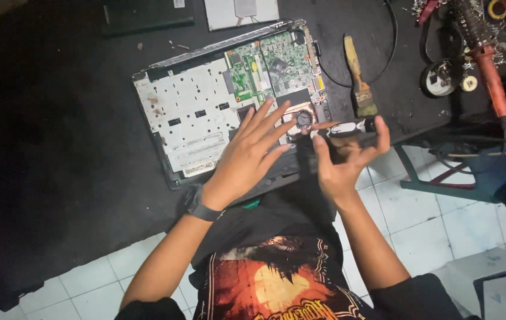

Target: Cleaning internal laptop components with a brush and using a screwdriver to remove or install parts.

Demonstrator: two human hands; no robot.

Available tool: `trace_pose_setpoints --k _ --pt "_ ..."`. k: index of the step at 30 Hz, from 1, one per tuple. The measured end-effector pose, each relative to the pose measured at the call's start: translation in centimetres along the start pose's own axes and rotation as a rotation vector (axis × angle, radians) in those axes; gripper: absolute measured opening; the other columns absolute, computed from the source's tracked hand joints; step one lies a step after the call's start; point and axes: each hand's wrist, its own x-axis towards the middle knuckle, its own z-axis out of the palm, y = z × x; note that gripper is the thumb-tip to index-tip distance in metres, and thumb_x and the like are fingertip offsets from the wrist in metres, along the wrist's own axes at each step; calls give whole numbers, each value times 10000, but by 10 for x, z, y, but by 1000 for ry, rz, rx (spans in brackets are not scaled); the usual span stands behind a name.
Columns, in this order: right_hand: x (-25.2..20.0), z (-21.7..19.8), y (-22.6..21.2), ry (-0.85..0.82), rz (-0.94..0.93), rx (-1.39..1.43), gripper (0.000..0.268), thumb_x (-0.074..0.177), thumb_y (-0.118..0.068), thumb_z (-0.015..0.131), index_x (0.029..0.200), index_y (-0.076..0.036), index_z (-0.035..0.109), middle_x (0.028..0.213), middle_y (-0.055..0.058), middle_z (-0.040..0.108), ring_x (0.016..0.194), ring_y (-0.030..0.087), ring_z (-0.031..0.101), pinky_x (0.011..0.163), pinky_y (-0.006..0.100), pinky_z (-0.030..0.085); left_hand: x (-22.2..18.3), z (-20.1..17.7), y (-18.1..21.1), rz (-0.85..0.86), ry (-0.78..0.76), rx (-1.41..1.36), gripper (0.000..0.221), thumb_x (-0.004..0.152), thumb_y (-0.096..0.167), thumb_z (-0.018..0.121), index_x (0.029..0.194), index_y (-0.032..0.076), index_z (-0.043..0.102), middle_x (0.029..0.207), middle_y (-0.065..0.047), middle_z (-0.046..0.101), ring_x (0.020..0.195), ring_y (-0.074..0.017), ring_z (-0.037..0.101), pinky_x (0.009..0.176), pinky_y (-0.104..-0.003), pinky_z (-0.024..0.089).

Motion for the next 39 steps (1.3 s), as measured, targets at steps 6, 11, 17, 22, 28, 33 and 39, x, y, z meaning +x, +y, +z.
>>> trace_pose_setpoints --k 6,11,17,22,28,33,39 --pt "6 4 6 -76 -120 -70 959 960 166 673 1562 -105 -23 1038 290 726 946 383 770 848 378 594 -2 4 -3 -2 -37 122 480 1025 193 644 1468 48 529 1592 -192 411 1503 -355 319 1236 -526 230" --pt "4 3 7 -104 -138 -101 911 951 160 671 1525 -86 7 1009 254 715 894 376 771 782 377 595 -2 9 -9 -14 -26 117 478 1021 229 646 1462 77 544 1584 -166 433 1504 -335 332 1242 -504 237" --pt "15 10 -2 -169 -216 -112 838 909 177 691 1457 -46 97 990 259 692 830 367 746 733 423 614 -3 10 -13 -30 -31 101 486 1016 225 648 1470 91 539 1590 -151 433 1513 -326 323 1247 -494 228" --pt "40 6 -24 -242 -327 -282 757 806 -1 911 1377 -163 440 1082 201 678 875 388 731 669 464 624 -5 14 -16 -36 -40 108 526 999 204 672 1492 108 516 1617 -118 398 1531 -306 283 1260 -484 202" --pt "31 4 -21 -271 -245 -282 750 814 141 844 1394 -52 410 927 223 731 737 426 736 617 479 597 -5 13 -16 -44 -37 98 508 1011 228 658 1487 113 520 1607 -118 413 1526 -310 295 1255 -486 214" --pt "42 6 -16 -282 -349 -208 668 880 18 823 1369 -144 397 1031 201 705 851 413 740 793 539 633 -4 13 -14 -56 -41 84 501 1007 224 665 1476 106 533 1600 -115 422 1528 -296 290 1259 -468 202" --pt "31 8 -15 -278 -285 -115 763 813 222 769 1378 -37 327 936 245 720 743 404 736 728 490 602 -4 13 -14 -57 -30 72 494 1001 208 674 1465 101 545 1596 -117 428 1524 -300 298 1259 -469 202"
